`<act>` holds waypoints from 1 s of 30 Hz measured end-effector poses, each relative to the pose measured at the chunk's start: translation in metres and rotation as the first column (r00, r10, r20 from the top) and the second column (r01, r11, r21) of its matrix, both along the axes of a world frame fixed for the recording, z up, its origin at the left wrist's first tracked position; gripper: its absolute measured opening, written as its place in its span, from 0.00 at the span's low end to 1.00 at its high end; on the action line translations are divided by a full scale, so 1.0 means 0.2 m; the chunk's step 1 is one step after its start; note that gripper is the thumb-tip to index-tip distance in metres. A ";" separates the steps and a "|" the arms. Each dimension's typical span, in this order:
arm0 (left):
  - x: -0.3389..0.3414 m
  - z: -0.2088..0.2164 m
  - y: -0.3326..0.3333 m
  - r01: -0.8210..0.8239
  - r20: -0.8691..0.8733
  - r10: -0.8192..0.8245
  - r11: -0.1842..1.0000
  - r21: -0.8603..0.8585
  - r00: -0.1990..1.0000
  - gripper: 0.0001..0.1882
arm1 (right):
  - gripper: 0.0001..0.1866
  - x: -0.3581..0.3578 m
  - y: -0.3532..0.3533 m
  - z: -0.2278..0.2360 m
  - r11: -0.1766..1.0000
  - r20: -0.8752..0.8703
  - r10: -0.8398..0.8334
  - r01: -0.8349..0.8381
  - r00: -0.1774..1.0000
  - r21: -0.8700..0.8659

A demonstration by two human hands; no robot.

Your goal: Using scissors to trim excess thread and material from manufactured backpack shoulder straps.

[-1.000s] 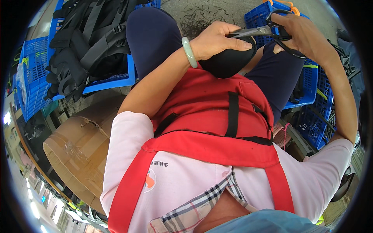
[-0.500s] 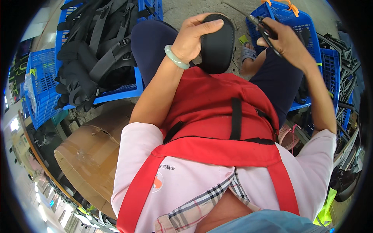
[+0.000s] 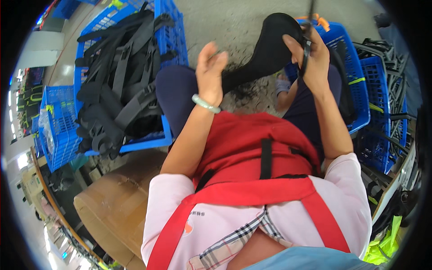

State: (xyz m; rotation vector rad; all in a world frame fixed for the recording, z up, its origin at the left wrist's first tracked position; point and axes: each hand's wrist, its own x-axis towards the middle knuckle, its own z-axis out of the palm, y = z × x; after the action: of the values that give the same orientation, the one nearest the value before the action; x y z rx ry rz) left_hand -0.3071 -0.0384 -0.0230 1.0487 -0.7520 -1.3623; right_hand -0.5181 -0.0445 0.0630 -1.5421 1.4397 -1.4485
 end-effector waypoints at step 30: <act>-0.15 0.19 0.18 0.380 0.121 -0.362 0.902 -0.207 0.924 0.04 | 0.11 0.18 0.34 -0.33 0.756 0.744 0.194 -0.581 0.640 0.303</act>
State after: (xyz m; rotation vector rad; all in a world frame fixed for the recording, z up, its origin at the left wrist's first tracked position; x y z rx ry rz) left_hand -0.3379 -0.0016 0.0141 0.8058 -1.1861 -1.5169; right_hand -0.4826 0.0230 -0.0037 -0.7682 0.8376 -1.0349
